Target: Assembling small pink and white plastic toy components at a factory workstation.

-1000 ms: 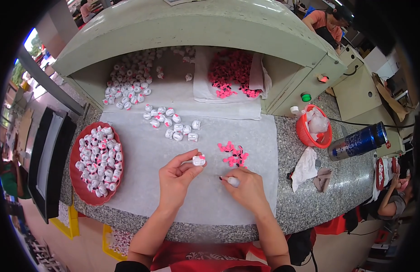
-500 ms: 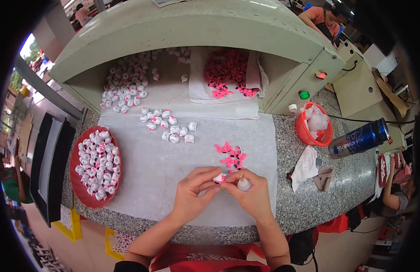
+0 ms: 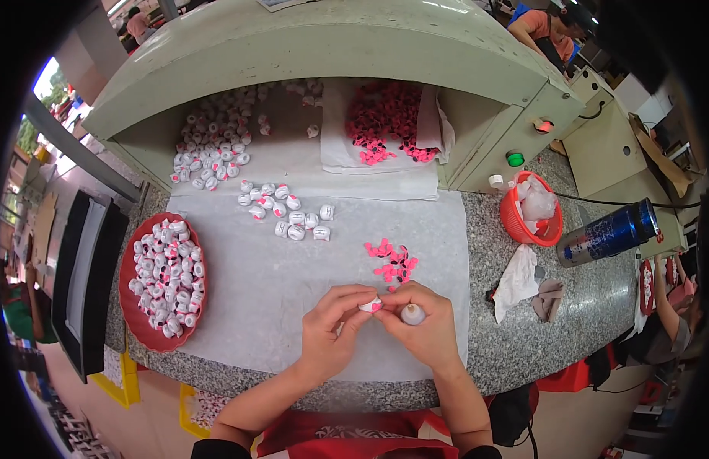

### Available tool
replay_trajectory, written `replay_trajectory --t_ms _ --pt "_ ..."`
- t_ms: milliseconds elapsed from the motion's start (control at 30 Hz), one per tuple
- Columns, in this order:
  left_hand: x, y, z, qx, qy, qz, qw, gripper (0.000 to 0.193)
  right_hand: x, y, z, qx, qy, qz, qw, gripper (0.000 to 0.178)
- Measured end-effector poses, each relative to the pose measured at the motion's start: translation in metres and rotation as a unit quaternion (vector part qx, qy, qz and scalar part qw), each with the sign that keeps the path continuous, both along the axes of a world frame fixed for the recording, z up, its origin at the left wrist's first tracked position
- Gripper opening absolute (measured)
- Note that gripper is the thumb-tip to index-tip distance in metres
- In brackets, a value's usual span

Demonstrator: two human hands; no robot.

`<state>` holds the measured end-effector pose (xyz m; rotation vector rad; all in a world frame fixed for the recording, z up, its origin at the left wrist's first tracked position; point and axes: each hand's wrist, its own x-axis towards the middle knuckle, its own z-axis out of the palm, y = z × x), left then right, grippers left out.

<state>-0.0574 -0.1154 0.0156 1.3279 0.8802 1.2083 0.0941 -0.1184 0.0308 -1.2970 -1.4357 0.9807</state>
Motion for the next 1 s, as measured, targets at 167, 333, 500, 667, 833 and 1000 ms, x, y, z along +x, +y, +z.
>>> replay_trajectory --t_ms 167,333,500,667,833,1000 --pt "0.002 -0.001 -0.001 0.022 -0.001 0.004 1.0 0.027 0.0 0.0 0.001 0.006 0.001 0.002 1.0 0.014" --pt "0.001 -0.001 -0.004 0.005 -0.025 -0.003 1.0 0.026 -0.002 0.0 0.003 0.026 -0.006 0.008 1.0 0.013" --pt "0.0 0.0 -0.002 -0.01 -0.041 -0.008 0.999 0.026 -0.003 0.001 0.0 0.041 -0.014 0.002 0.999 0.013" --pt "-0.002 0.002 -0.006 -0.032 -0.074 -0.018 0.997 0.028 -0.002 0.001 -0.002 0.058 -0.016 0.006 0.998 0.015" --pt "-0.011 0.01 -0.008 -0.254 -0.193 -0.052 0.946 0.032 -0.007 0.004 0.002 0.062 -0.006 0.014 0.998 0.018" --pt "-0.013 0.01 0.006 -0.199 -0.176 -0.084 0.96 0.033 -0.001 0.002 -0.004 0.018 0.092 0.043 0.995 0.023"
